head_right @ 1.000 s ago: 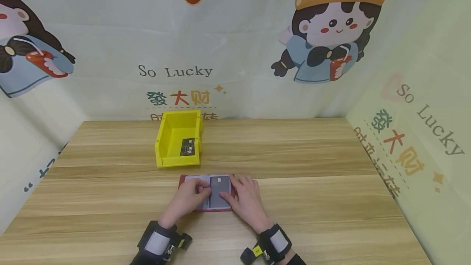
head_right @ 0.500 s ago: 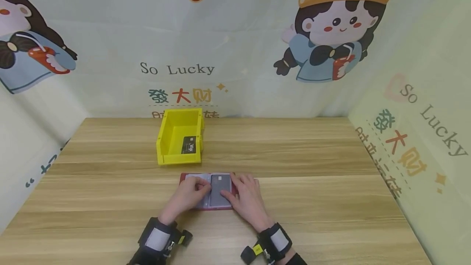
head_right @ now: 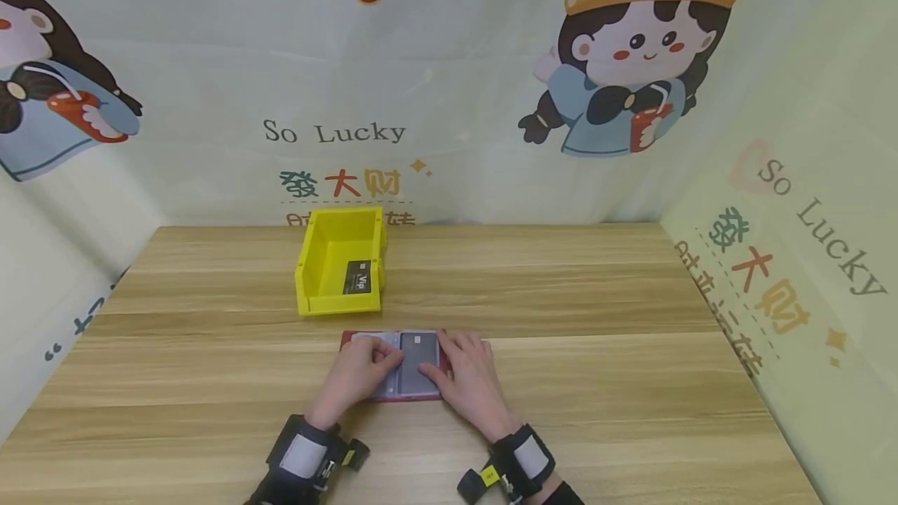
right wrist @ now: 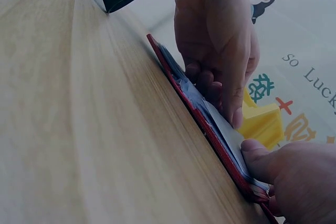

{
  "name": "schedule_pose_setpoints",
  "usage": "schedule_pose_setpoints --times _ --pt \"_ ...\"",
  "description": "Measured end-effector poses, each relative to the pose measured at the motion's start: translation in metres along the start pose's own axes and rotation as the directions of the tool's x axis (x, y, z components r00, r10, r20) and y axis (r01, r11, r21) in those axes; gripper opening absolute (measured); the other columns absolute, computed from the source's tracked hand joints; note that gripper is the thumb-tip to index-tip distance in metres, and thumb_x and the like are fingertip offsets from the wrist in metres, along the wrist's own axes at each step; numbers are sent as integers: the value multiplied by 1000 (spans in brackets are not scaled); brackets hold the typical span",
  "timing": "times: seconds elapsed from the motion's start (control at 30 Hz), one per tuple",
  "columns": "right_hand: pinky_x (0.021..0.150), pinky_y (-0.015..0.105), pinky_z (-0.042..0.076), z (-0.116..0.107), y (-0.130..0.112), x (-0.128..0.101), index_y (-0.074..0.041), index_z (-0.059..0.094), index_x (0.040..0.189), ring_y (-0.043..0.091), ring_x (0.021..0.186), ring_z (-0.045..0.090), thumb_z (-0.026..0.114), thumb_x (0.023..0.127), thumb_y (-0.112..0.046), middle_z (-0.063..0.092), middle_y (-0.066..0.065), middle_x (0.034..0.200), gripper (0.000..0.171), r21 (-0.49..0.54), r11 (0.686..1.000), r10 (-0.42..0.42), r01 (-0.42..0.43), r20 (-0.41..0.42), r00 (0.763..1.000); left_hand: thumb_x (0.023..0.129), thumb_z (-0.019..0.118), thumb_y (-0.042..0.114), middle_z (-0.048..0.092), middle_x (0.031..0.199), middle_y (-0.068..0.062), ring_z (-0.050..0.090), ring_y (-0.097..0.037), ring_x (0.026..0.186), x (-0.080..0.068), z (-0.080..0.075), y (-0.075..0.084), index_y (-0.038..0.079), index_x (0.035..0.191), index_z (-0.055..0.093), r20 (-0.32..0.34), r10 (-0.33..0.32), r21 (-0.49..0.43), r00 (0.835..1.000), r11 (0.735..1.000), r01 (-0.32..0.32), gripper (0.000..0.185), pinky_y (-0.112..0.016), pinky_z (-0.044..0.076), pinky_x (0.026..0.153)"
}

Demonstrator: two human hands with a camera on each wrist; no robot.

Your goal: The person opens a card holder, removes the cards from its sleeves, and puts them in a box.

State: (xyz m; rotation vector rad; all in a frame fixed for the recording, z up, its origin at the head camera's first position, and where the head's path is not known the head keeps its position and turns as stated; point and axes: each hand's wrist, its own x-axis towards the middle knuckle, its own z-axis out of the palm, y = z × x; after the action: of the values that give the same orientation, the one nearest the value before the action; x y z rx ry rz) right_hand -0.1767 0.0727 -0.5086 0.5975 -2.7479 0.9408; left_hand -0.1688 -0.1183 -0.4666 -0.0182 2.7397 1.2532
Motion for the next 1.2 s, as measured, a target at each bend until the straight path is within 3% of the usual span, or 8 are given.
schedule_pose_setpoints --times 0.83,1.2 --pt "81 31 30 0 -1 0 2 61 134 20 96 52 75 89 -31 67 8 104 57 15 1000 17 -18 21 1000 95 67 15 46 61 4 43 -10 57 2 -11 -3 1 88 72 55 -7 -27 998 1000 8 16 -23 31 52" --pt "80 29 28 0 -1 0 2 61 134 16 92 47 76 89 -31 66 5 100 57 12 1000 17 -18 21 1000 94 68 15 56 69 -2 49 -13 64 5 -15 -7 0 91 72 75 -21 -65 997 998 26 16 -26 37 58"
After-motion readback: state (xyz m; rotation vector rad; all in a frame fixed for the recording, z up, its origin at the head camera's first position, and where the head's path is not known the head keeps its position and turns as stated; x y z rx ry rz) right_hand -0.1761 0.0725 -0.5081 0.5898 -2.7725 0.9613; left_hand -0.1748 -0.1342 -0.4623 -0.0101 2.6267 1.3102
